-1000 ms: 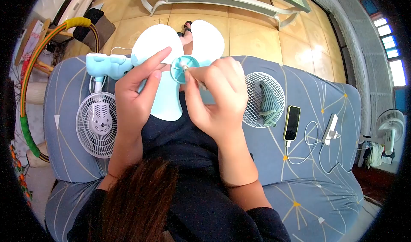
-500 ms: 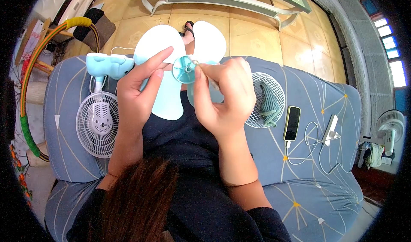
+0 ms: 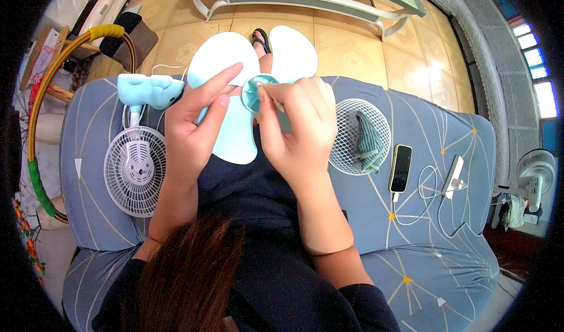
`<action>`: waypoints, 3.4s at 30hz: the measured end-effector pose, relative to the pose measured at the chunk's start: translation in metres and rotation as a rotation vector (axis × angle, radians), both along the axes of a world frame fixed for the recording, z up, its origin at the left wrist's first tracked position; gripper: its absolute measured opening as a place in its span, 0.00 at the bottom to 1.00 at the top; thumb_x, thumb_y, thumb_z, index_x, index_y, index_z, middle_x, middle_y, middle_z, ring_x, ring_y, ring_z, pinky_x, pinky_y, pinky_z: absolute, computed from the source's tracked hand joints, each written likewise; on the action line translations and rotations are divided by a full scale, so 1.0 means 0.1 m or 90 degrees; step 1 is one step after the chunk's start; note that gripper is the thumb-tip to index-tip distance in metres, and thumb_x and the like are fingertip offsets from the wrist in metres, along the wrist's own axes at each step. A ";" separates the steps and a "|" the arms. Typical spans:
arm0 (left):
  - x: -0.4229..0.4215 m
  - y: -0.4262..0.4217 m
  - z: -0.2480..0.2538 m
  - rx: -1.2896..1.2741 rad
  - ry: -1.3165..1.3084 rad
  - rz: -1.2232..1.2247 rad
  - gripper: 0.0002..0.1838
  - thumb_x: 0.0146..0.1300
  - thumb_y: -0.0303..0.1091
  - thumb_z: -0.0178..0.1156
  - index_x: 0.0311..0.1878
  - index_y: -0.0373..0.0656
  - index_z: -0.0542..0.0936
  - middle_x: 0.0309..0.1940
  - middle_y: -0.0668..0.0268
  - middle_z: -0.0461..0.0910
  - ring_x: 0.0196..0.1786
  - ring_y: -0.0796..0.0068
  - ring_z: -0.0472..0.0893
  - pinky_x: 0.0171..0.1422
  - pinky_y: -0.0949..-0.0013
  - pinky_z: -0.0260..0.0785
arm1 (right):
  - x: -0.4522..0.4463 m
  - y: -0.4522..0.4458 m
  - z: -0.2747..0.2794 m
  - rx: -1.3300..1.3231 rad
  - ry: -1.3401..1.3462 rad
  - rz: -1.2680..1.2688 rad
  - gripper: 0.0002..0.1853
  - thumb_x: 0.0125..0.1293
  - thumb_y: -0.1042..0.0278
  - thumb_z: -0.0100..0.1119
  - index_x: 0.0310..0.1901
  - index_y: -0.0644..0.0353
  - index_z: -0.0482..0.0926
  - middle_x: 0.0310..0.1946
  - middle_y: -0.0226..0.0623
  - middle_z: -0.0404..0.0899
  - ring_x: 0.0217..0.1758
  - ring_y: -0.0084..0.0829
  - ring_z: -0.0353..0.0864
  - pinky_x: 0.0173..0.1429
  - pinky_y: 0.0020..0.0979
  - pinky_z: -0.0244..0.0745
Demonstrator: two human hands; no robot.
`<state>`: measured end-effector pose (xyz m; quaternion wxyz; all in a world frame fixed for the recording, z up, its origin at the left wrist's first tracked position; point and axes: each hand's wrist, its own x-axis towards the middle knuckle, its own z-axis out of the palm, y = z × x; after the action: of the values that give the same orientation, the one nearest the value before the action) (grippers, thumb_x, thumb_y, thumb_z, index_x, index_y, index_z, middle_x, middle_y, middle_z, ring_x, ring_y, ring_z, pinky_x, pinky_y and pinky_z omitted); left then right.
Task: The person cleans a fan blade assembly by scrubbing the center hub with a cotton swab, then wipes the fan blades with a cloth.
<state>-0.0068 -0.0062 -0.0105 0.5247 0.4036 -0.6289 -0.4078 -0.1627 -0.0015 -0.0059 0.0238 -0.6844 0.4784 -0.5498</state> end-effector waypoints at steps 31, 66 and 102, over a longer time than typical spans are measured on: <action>0.00 -0.01 -0.08 -0.009 -0.003 0.017 0.20 0.69 0.17 0.52 0.62 0.39 0.80 0.40 0.63 0.85 0.40 0.83 0.79 0.47 0.78 0.71 | -0.02 0.03 0.05 0.070 -0.078 -0.010 0.06 0.53 0.81 0.68 0.28 0.60 0.79 0.22 0.34 0.73 0.25 0.33 0.69 0.32 0.32 0.63; 0.00 0.03 -0.03 -0.016 -0.009 0.006 0.21 0.68 0.16 0.53 0.61 0.38 0.81 0.38 0.61 0.86 0.35 0.83 0.79 0.40 0.78 0.70 | -0.02 0.03 0.05 0.066 -0.013 0.022 0.07 0.54 0.78 0.68 0.28 0.59 0.77 0.21 0.32 0.71 0.25 0.33 0.67 0.35 0.33 0.61; 0.03 -0.02 -0.03 -0.117 -0.076 0.010 0.21 0.65 0.14 0.54 0.59 0.37 0.82 0.33 0.62 0.85 0.28 0.84 0.77 0.34 0.76 0.68 | -0.03 0.02 0.05 0.107 -0.004 0.017 0.08 0.54 0.77 0.67 0.27 0.57 0.76 0.21 0.32 0.70 0.27 0.35 0.69 0.35 0.36 0.62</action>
<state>-0.0037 -0.0084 -0.0132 0.5243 0.3825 -0.6905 -0.3194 -0.1659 0.0002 -0.0006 0.0899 -0.6844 0.5139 -0.5093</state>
